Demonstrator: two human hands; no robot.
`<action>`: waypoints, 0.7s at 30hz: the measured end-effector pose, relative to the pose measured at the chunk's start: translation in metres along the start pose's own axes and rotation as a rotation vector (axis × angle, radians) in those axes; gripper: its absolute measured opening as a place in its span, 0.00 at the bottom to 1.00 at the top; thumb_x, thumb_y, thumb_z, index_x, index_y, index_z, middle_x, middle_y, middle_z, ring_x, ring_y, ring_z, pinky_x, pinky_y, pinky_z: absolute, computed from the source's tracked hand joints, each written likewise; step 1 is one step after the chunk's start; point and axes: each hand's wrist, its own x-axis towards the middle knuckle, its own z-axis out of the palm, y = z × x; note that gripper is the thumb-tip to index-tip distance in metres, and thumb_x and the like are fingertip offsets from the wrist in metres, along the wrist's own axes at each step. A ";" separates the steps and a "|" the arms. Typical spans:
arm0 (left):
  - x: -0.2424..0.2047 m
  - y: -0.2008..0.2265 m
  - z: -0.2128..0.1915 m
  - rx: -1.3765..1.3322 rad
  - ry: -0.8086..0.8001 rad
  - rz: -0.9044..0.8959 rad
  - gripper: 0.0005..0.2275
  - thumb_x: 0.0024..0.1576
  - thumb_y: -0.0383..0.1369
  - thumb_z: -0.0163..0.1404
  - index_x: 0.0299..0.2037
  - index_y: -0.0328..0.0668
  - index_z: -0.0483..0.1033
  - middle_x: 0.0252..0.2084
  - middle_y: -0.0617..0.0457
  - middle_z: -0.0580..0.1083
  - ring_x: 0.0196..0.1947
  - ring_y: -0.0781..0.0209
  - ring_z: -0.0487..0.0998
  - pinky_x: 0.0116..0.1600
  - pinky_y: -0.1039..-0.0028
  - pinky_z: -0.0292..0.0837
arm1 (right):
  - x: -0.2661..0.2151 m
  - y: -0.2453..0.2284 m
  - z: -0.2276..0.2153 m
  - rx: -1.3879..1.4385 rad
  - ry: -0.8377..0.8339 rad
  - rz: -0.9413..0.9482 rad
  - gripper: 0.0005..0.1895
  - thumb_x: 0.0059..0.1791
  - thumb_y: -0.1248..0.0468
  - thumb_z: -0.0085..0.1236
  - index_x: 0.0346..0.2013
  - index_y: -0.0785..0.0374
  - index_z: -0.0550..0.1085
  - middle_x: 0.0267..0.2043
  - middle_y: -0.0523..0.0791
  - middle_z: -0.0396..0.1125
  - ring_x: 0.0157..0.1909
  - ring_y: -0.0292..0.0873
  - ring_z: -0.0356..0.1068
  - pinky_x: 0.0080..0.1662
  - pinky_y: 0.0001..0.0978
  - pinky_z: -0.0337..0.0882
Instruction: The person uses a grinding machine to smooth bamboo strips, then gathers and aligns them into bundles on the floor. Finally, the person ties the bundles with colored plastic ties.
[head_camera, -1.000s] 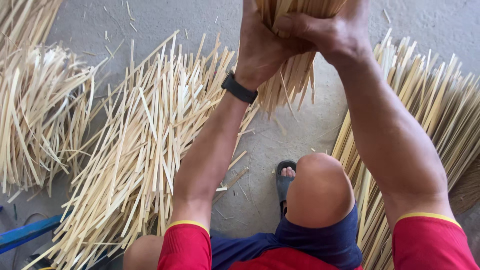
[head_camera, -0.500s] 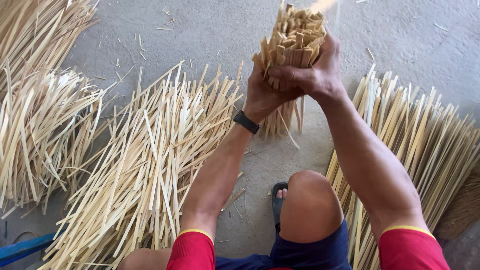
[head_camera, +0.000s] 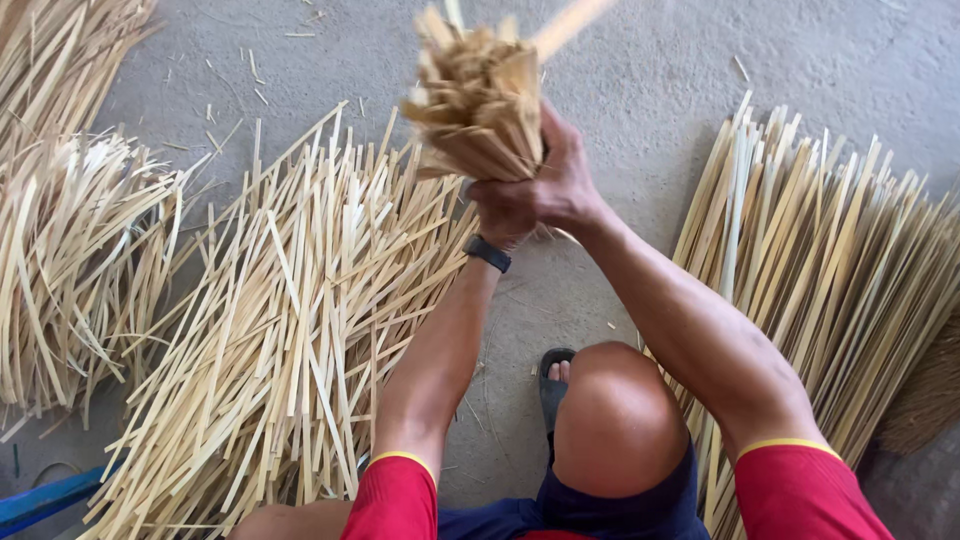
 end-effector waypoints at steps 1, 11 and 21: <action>-0.003 0.001 -0.001 -0.391 0.016 -0.108 0.35 0.58 0.43 0.61 0.68 0.37 0.54 0.62 0.43 0.69 0.63 0.54 0.72 0.68 0.61 0.75 | -0.002 -0.001 0.006 -0.013 -0.023 0.009 0.52 0.34 0.41 0.79 0.62 0.63 0.66 0.58 0.51 0.68 0.60 0.50 0.75 0.62 0.51 0.76; -0.024 0.076 -0.062 0.205 0.478 0.081 0.22 0.48 0.35 0.63 0.51 0.31 0.73 0.42 0.47 0.73 0.42 0.51 0.77 0.52 0.60 0.78 | -0.028 -0.002 -0.037 -0.489 -0.551 0.337 0.90 0.16 0.33 0.77 0.75 0.67 0.35 0.78 0.63 0.35 0.78 0.65 0.37 0.72 0.64 0.43; -0.007 0.024 -0.082 0.217 0.824 -0.409 0.42 0.30 0.46 0.68 0.55 0.37 0.66 0.56 0.39 0.68 0.61 0.41 0.69 0.62 0.45 0.69 | -0.098 0.077 0.008 -0.230 -0.413 0.781 0.58 0.30 0.56 0.68 0.70 0.68 0.52 0.52 0.59 0.70 0.51 0.56 0.74 0.59 0.50 0.73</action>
